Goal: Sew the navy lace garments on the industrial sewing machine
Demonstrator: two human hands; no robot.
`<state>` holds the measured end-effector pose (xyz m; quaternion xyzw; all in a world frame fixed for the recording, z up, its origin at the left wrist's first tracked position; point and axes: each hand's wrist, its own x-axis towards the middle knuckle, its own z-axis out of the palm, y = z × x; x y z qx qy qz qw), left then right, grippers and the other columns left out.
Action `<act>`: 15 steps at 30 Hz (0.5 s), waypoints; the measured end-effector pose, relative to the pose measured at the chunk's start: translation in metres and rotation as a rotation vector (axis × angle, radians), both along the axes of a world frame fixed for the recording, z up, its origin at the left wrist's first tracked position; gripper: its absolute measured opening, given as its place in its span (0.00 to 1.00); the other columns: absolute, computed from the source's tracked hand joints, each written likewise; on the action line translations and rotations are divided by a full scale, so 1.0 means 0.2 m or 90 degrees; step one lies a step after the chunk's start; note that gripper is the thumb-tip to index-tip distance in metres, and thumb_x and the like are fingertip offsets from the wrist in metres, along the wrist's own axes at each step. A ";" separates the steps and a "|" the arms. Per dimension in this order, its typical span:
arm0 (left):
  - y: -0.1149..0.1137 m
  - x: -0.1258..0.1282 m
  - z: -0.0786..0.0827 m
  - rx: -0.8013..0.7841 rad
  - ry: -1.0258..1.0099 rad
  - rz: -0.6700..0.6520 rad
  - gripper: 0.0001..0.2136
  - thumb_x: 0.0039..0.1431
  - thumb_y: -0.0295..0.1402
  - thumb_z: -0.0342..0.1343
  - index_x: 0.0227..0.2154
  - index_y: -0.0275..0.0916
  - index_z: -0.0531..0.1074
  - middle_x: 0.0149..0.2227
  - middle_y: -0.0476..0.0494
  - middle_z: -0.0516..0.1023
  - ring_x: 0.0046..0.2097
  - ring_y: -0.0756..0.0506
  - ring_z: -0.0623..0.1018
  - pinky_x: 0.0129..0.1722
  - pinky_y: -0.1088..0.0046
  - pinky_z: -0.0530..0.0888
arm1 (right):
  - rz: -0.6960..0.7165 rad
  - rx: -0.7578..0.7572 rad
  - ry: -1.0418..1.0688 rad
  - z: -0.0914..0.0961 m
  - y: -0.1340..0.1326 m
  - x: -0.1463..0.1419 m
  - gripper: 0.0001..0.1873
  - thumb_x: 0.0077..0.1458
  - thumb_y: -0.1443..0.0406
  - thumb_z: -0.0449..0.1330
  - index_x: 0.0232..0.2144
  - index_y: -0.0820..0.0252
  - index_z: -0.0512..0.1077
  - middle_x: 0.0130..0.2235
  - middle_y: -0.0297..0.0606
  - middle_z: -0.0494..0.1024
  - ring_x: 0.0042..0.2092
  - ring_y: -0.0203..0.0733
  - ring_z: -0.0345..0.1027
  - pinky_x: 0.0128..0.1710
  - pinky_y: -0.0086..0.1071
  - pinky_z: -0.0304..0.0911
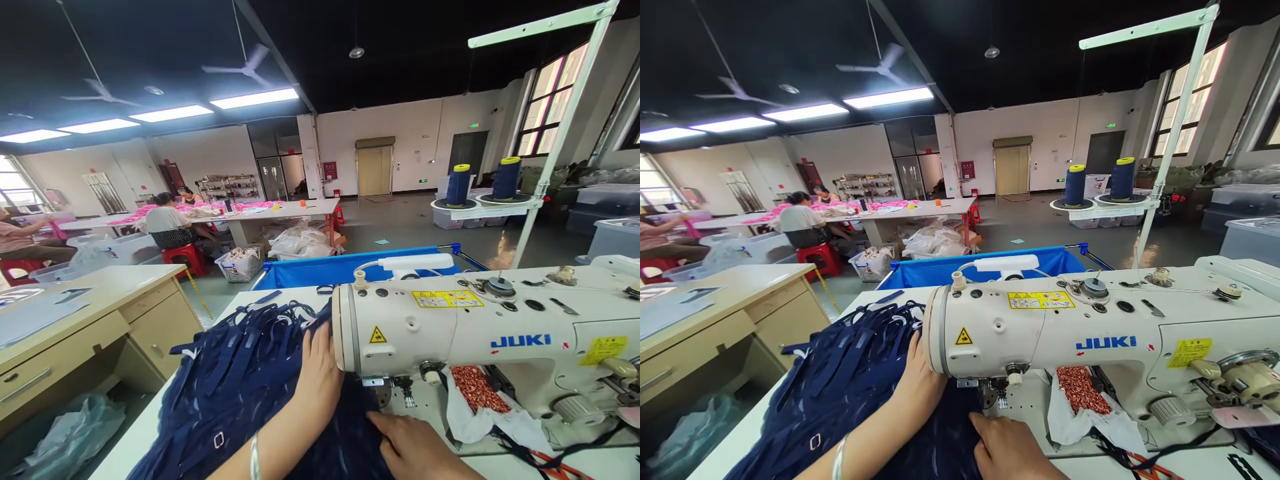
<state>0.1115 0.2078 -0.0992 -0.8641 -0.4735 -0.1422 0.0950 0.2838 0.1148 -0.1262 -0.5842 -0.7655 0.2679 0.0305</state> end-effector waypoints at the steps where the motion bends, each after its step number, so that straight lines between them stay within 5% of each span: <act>1: -0.06 -0.01 0.00 -0.068 0.013 0.005 0.22 0.63 0.25 0.50 0.60 0.36 0.68 0.60 0.29 0.70 0.62 0.29 0.67 0.63 0.40 0.60 | -0.002 -0.002 0.013 0.00 0.00 0.01 0.32 0.58 0.76 0.50 0.63 0.61 0.66 0.58 0.47 0.73 0.58 0.54 0.69 0.60 0.44 0.64; 5: -0.17 -0.06 0.00 -0.313 0.037 -0.135 0.16 0.63 0.30 0.54 0.53 0.39 0.73 0.57 0.34 0.72 0.60 0.34 0.70 0.63 0.46 0.63 | -0.043 0.040 0.163 -0.02 0.05 0.11 0.20 0.66 0.61 0.48 0.49 0.55 0.77 0.49 0.42 0.80 0.51 0.52 0.74 0.55 0.44 0.67; 8: -0.12 -0.11 0.00 -0.345 0.014 -0.244 0.20 0.64 0.24 0.49 0.56 0.43 0.73 0.60 0.37 0.70 0.63 0.38 0.69 0.67 0.46 0.58 | -0.175 0.135 0.177 -0.09 0.13 0.23 0.29 0.63 0.46 0.45 0.41 0.57 0.78 0.43 0.47 0.81 0.50 0.57 0.74 0.57 0.50 0.64; 10: -0.05 -0.14 0.00 -0.351 -0.004 -0.312 0.22 0.65 0.21 0.46 0.56 0.46 0.73 0.61 0.41 0.71 0.64 0.40 0.68 0.68 0.48 0.55 | -0.208 0.180 0.139 -0.16 0.17 0.27 0.30 0.62 0.46 0.47 0.44 0.59 0.78 0.46 0.52 0.79 0.54 0.61 0.70 0.60 0.55 0.59; 15: 0.04 -0.19 0.00 -0.409 -0.025 -0.418 0.21 0.66 0.21 0.47 0.55 0.47 0.75 0.63 0.46 0.71 0.66 0.42 0.66 0.66 0.56 0.61 | -0.179 0.223 0.039 -0.31 0.18 0.18 0.19 0.66 0.53 0.54 0.47 0.54 0.78 0.51 0.49 0.78 0.55 0.63 0.69 0.54 0.56 0.66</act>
